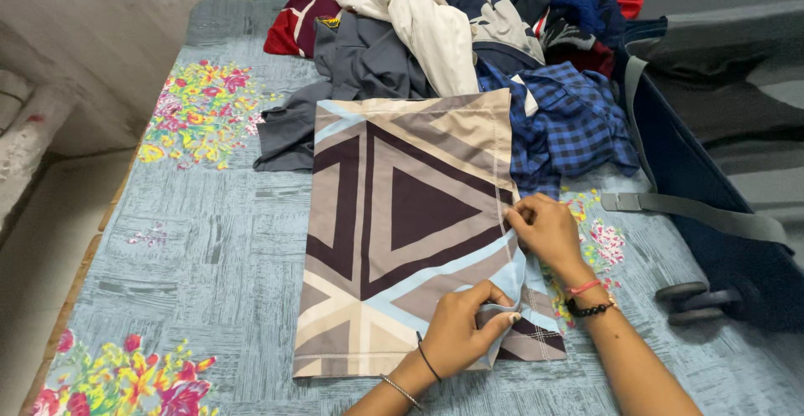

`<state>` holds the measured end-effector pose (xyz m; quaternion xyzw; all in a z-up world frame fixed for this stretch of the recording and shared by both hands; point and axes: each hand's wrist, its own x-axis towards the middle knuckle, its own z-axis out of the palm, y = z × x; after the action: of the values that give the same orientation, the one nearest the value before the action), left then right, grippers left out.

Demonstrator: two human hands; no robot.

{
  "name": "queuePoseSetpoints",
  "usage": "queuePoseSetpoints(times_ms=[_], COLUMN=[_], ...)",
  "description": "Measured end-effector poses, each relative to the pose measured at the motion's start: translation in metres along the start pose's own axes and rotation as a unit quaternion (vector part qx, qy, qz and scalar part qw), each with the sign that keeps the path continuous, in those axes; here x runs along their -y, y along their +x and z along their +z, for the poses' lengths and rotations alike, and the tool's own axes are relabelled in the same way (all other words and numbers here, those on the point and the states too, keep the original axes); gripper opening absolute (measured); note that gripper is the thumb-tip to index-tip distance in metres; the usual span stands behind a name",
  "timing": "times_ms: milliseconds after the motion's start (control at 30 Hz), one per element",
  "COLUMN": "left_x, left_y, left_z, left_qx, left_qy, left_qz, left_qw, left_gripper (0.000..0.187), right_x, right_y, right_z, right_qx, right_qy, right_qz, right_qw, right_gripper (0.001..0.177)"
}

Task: The person folds a patterned pillowcase on a bed, smoothing the fabric with their hands and aligning the edges before folding it into a rectangle.

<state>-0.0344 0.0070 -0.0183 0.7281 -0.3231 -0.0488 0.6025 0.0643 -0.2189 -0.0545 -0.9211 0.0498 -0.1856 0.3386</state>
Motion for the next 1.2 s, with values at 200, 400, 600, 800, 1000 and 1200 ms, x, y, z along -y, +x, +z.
queuePoseSetpoints(times_ms=[200,400,600,800,1000,1200], left_x=[-0.008,-0.006,-0.002,0.012,0.027,0.034], left_y=[0.0,-0.003,-0.008,0.002,0.001,-0.001], left_z=[-0.003,0.0,0.005,-0.023,-0.031,-0.027], left_qx=[0.104,0.154,0.135,0.003,0.036,0.111], left_qy=[-0.003,0.005,0.008,0.209,0.373,0.381], left_qz=[-0.048,0.102,0.037,0.127,0.145,0.091], left_qw=[0.993,0.983,0.99,0.97,0.916,0.913], left_gripper=[0.031,0.031,0.022,0.013,0.028,0.05], right_x=[-0.025,-0.014,-0.013,-0.013,-0.003,0.008], right_y=[0.008,0.0,-0.001,0.001,-0.001,-0.002], right_z=[0.008,0.007,0.004,0.003,-0.002,-0.004], right_qx=[-0.054,-0.074,-0.113,-0.088,-0.095,-0.071], right_qy=[0.03,-0.008,-0.024,-0.021,0.024,0.037], right_qz=[-0.021,-0.049,-0.083,-0.071,-0.053,-0.044], right_qw=[0.998,0.996,0.99,0.993,0.994,0.996], right_gripper=[0.02,0.017,0.018,0.018,0.014,0.022])
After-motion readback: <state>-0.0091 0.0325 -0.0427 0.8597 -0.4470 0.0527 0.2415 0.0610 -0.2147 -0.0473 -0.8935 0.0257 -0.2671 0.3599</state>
